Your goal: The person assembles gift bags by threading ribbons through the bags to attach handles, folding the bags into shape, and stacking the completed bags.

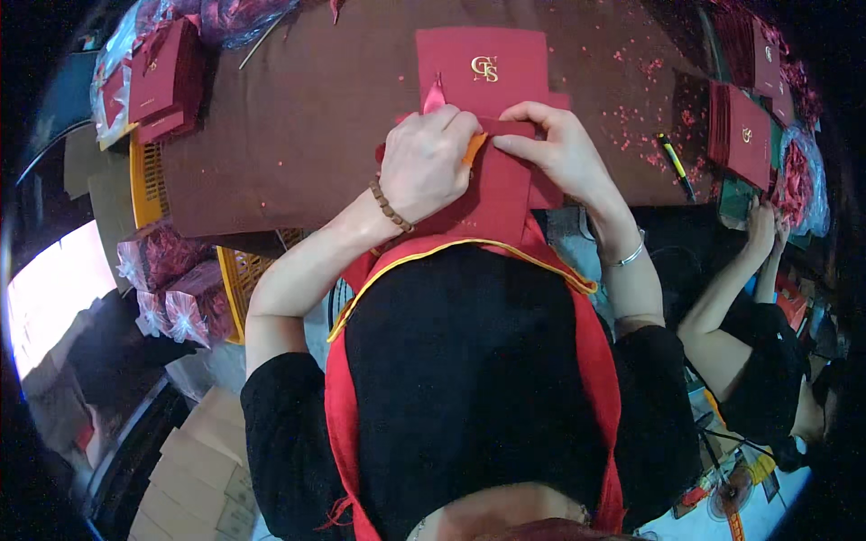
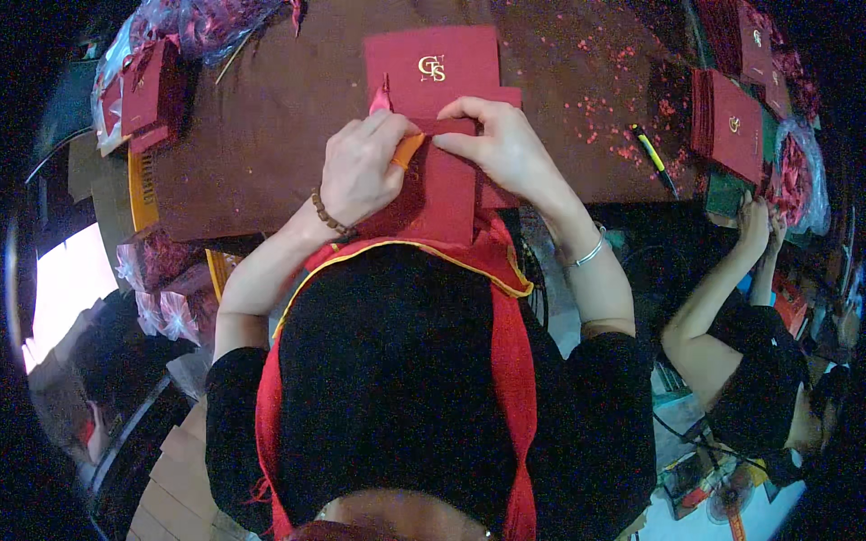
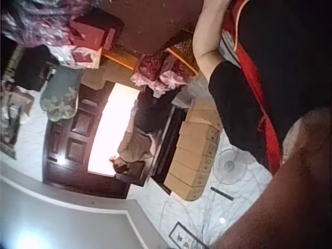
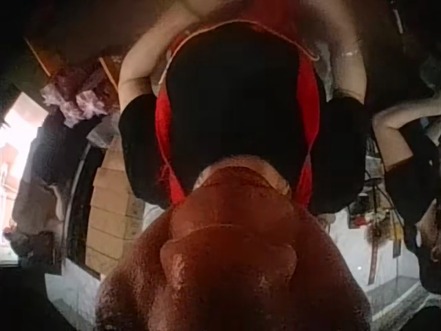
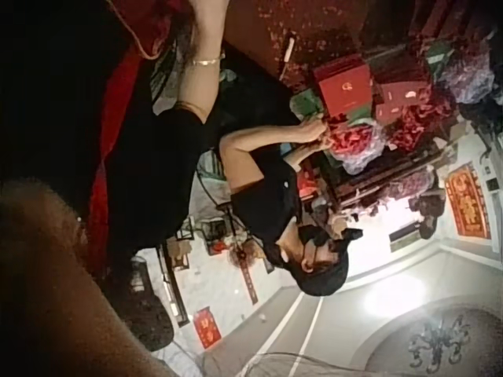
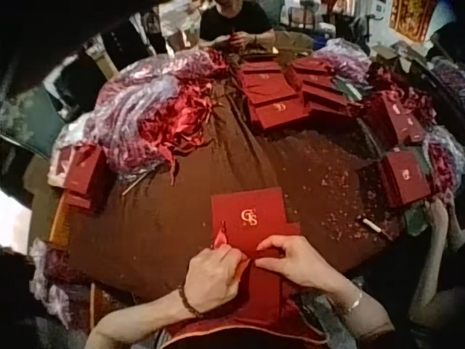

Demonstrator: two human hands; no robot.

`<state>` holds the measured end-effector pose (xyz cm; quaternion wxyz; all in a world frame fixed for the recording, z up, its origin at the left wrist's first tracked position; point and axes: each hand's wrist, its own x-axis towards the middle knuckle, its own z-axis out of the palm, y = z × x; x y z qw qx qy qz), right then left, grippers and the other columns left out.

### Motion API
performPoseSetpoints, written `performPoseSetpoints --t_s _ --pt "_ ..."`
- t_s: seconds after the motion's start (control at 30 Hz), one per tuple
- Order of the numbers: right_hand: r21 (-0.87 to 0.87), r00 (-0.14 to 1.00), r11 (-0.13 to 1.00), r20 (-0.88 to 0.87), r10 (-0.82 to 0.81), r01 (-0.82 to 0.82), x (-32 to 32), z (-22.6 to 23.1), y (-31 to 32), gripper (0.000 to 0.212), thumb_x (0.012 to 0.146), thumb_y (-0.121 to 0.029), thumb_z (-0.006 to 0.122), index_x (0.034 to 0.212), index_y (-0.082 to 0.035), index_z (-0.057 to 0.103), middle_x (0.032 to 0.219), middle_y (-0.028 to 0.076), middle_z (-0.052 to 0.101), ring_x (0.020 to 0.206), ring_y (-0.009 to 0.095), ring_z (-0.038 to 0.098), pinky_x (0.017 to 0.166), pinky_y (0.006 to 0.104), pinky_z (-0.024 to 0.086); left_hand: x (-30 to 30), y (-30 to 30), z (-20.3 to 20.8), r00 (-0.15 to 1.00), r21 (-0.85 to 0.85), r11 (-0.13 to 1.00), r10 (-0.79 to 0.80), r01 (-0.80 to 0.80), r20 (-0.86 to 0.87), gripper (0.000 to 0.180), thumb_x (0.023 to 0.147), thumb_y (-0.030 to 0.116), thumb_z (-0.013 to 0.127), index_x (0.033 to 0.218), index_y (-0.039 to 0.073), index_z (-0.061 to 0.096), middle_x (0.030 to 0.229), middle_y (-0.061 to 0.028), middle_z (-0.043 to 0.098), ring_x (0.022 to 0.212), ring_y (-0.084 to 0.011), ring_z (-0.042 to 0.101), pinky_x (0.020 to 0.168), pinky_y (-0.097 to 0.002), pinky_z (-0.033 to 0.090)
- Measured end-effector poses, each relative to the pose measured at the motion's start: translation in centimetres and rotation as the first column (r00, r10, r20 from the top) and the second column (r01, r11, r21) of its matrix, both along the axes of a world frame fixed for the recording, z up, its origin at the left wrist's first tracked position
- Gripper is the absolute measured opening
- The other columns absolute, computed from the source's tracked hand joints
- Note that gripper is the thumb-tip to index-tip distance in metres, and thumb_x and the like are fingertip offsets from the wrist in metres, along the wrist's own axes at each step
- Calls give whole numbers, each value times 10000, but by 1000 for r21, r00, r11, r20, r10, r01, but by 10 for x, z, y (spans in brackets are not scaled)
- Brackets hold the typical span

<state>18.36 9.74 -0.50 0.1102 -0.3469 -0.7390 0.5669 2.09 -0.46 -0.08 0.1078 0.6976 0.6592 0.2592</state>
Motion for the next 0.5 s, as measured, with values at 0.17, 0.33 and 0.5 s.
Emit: performPoseSetpoints --t_s 0.17,0.33,0.5 --pt "-105 996 994 -76 -44 36 3 -5 -3 198 776 -101 664 953 -25 619 762 -63 567 624 6 446 547 170 362 2 0 3 1000 20 1000 -8 8 1 112 716 62 595 827 73 587 767 -91 583 680 -284 578 598 -370 440" --pt "-241 997 969 -44 -63 51 4 -2 -5 223 812 -80 626 1018 5 604 888 3 609 776 53 534 693 195 434 4 -1 3 1000 42 999 6 -7 11 121 701 47 585 820 70 577 771 -87 583 701 -283 579 616 -373 446" --pt "-281 994 959 -93 -60 32 6 -3 -6 263 832 -75 602 1079 13 592 961 34 621 869 80 553 792 221 446 4 0 3 1000 67 998 12 -13 17 83 722 65 597 803 79 582 788 -80 573 712 -278 573 621 -368 437"
